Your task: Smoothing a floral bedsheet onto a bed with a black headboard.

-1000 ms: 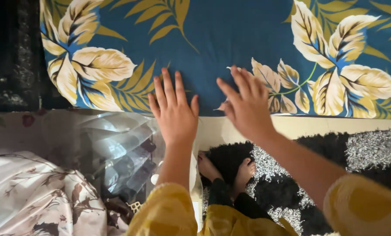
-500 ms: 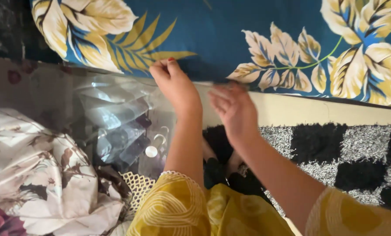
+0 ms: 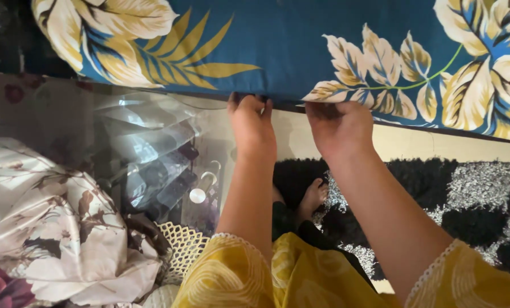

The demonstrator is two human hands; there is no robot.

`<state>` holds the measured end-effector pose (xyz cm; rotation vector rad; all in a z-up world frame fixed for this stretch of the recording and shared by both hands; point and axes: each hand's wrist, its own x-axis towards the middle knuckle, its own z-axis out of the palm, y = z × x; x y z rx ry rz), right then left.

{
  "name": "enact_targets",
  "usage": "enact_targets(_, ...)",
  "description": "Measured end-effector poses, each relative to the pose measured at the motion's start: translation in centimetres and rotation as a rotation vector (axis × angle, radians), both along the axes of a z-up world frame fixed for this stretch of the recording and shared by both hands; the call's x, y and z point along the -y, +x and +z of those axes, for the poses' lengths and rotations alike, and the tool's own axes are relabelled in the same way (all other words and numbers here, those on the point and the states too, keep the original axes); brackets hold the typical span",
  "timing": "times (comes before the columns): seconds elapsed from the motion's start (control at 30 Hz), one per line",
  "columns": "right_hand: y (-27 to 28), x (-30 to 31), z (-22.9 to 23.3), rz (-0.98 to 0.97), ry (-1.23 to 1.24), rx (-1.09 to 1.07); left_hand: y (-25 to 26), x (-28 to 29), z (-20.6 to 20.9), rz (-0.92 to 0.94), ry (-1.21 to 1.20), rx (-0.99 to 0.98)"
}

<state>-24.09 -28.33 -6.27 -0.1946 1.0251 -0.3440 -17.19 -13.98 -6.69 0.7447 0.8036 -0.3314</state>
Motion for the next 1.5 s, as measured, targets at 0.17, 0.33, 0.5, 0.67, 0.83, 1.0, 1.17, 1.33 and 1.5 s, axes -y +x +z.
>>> enact_targets(0.17,0.2,0.1,0.0,-0.150,0.162,0.012,-0.1,0.0,0.4,0.022,-0.173,0.096)
enact_targets(0.33,-1.0,0.2,-0.7,-0.157,0.215,-0.112,-0.7,-0.8,-1.1,0.020,-0.270,0.104)
enact_targets(0.5,-3.5,0.8,-5.8,-0.068,0.218,-0.031,0.2,-0.9,0.2,-0.009,-0.224,-0.012)
enact_targets(0.67,-4.1,3.7,-0.2,0.439,-0.062,0.079,1.6,-0.3,2.6,0.019,-0.253,-0.042)
enact_targets(0.83,1.4,6.9,11.2,1.122,-0.519,-0.278,3.5,4.3,12.4,-0.181,1.271,-0.025)
enact_targets(1.0,8.7,10.1,10.3,1.034,-1.427,-0.236,4.9,11.0,9.6,-0.554,1.493,0.951)
enact_targets(1.17,6.8,13.6,5.1,0.874,-2.294,-0.510,4.2,12.3,5.9,-1.087,1.712,1.070)
enact_targets(1.33,-5.6,22.8,3.1,0.952,-2.034,-0.861,2.8,10.2,5.7,-1.217,1.811,1.174)
enact_targets(1.5,-16.4,28.8,4.8,0.857,-2.017,-1.141,1.8,12.0,6.2,-1.126,1.948,1.092)
